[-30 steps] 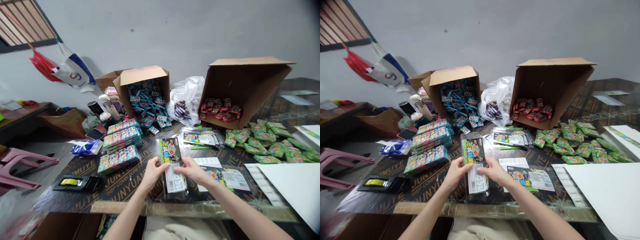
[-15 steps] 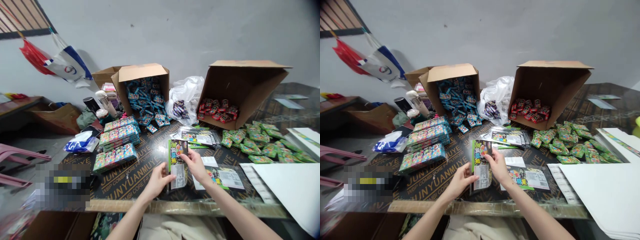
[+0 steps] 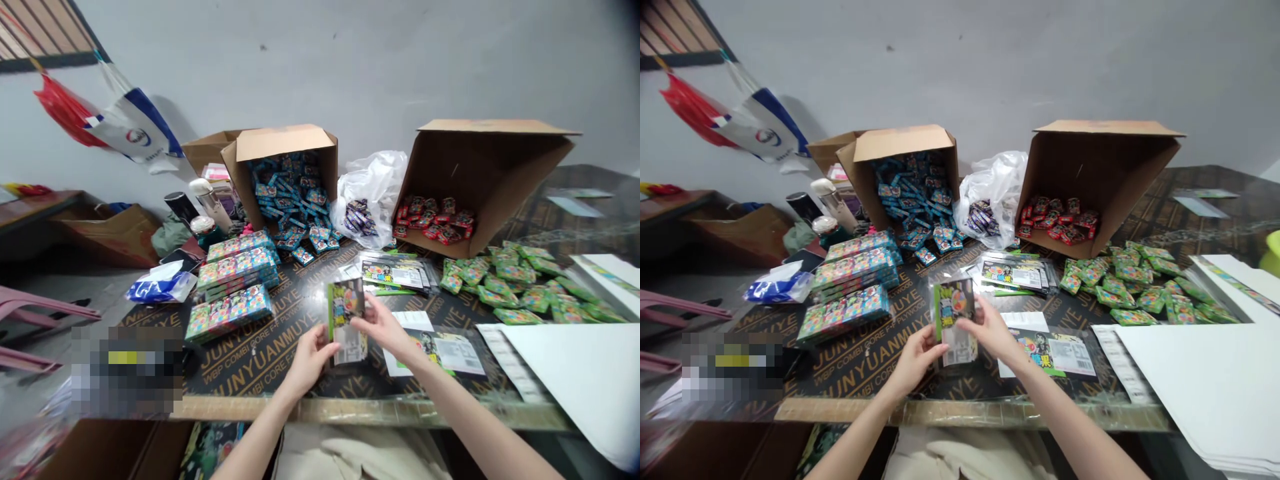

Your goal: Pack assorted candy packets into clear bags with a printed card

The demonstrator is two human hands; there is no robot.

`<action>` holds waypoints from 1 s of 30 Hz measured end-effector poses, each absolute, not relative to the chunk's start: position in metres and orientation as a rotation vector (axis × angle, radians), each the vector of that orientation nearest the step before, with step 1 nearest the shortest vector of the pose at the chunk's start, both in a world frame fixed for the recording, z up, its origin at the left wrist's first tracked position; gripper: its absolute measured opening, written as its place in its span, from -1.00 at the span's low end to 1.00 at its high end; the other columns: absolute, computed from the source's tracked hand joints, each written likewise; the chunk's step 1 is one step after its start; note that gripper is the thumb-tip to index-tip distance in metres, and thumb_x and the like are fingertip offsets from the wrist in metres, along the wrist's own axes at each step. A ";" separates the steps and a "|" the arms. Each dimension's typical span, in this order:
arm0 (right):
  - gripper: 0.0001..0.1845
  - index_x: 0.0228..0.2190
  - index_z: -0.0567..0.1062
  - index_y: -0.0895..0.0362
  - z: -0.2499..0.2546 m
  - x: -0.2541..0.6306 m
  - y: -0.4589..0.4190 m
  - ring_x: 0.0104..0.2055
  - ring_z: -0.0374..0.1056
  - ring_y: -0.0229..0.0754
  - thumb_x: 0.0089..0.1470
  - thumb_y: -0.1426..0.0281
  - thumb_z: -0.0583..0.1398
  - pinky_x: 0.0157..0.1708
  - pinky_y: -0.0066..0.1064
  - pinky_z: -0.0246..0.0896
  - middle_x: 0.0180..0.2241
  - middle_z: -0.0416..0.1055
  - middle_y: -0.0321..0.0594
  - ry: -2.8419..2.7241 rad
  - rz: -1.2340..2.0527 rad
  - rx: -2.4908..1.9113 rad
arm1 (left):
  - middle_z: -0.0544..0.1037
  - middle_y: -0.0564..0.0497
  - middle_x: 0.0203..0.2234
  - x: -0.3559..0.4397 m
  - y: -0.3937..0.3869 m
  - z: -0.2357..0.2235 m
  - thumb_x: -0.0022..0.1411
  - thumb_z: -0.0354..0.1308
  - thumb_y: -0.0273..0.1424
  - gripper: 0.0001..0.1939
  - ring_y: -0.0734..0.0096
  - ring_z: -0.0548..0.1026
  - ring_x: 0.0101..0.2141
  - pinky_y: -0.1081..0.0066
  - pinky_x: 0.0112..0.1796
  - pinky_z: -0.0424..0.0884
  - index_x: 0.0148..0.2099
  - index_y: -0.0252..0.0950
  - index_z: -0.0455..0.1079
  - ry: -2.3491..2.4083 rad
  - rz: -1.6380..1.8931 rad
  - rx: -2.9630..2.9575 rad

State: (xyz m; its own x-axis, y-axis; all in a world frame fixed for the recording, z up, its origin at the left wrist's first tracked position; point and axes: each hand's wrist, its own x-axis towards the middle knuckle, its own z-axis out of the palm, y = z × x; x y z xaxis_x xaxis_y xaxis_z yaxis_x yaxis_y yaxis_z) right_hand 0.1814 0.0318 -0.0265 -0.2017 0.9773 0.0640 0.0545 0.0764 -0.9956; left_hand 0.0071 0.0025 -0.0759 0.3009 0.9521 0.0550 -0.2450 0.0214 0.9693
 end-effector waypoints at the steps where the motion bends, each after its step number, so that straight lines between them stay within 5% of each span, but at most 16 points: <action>1: -0.59 -0.17 0.37 0.04 -0.019 0.179 0.035 -0.43 0.30 -0.28 -0.13 0.26 0.25 -0.42 -0.48 0.19 -0.42 0.42 -0.35 -1.323 1.264 -1.067 | 0.54 -0.09 -0.26 0.011 0.001 -0.078 0.02 0.21 -0.42 -0.74 0.24 0.49 -0.24 0.29 -0.14 0.36 -0.18 -0.35 0.39 0.791 1.072 1.186; 5: -0.79 -0.45 0.41 0.10 -0.001 0.163 0.039 -0.47 0.24 -0.32 -0.08 0.22 0.22 -0.43 -0.52 0.15 -0.52 0.34 -0.37 -1.063 1.120 -1.003 | 0.52 -0.09 -0.19 0.028 -0.002 -0.063 -0.07 0.28 -0.42 -0.62 0.26 0.47 -0.19 0.33 -0.12 0.34 -0.13 -0.33 0.39 0.791 1.191 0.963; 8: -0.78 -0.51 0.43 0.12 -0.007 0.149 0.030 -0.44 0.25 -0.30 -0.04 0.21 0.18 -0.40 -0.51 0.16 -0.50 0.36 -0.34 -1.015 1.118 -1.001 | 0.53 -0.09 -0.19 0.037 0.000 -0.034 0.05 0.18 -0.25 -0.61 0.29 0.48 -0.18 0.34 -0.13 0.34 -0.09 -0.34 0.38 0.759 1.381 0.637; 11: -0.66 -0.51 0.47 0.12 -0.017 0.140 0.019 -0.38 0.30 -0.24 0.05 0.17 0.04 -0.31 -0.44 0.20 -0.47 0.42 -0.29 -0.887 1.117 -1.036 | 0.57 -0.08 -0.36 0.039 0.005 -0.014 0.06 0.14 -0.22 -0.67 0.27 0.50 -0.26 0.35 -0.17 0.36 -0.27 -0.40 0.47 0.730 1.378 0.509; 14: -0.76 -0.52 0.50 0.13 -0.017 0.143 0.014 -0.33 0.34 -0.21 -0.04 0.28 0.09 -0.25 -0.40 0.23 -0.46 0.45 -0.26 -0.838 1.199 -1.010 | 0.58 -0.04 -0.45 0.033 0.009 -0.008 -0.04 0.20 -0.37 -0.82 0.33 0.51 -0.32 0.40 -0.21 0.37 -0.40 -0.40 0.50 0.778 1.358 0.531; 19: -0.92 -0.52 0.49 0.10 0.003 0.163 0.013 -0.37 0.38 -0.22 -0.21 0.45 0.19 -0.32 -0.40 0.27 -0.43 0.49 -0.29 -0.863 1.481 -0.937 | 0.59 -0.05 -0.39 0.013 0.005 0.003 -0.08 0.23 -0.48 -0.81 0.37 0.51 -0.33 0.42 -0.24 0.37 -0.31 -0.32 0.52 0.911 1.283 0.935; 26: -0.83 -0.38 0.57 0.05 0.011 0.190 0.003 -0.16 0.40 -0.12 -0.14 0.36 0.28 -0.11 -0.29 0.26 -0.27 0.52 -0.21 -1.476 1.068 -1.043 | 0.59 -0.07 -0.37 -0.001 -0.003 0.017 0.00 0.25 -0.40 -0.91 0.34 0.51 -0.33 0.40 -0.20 0.37 -0.37 -0.28 0.54 1.069 1.367 1.863; 30: -0.83 -0.37 0.58 0.04 0.019 0.193 -0.003 -0.27 0.44 -0.14 -0.11 0.33 0.27 -0.23 -0.34 0.32 -0.33 0.53 -0.23 -1.614 0.888 -1.129 | 0.58 -0.05 -0.44 -0.004 0.002 0.023 -0.01 0.26 -0.35 -0.85 0.35 0.50 -0.40 0.45 -0.35 0.38 -0.36 -0.31 0.52 1.150 1.203 1.816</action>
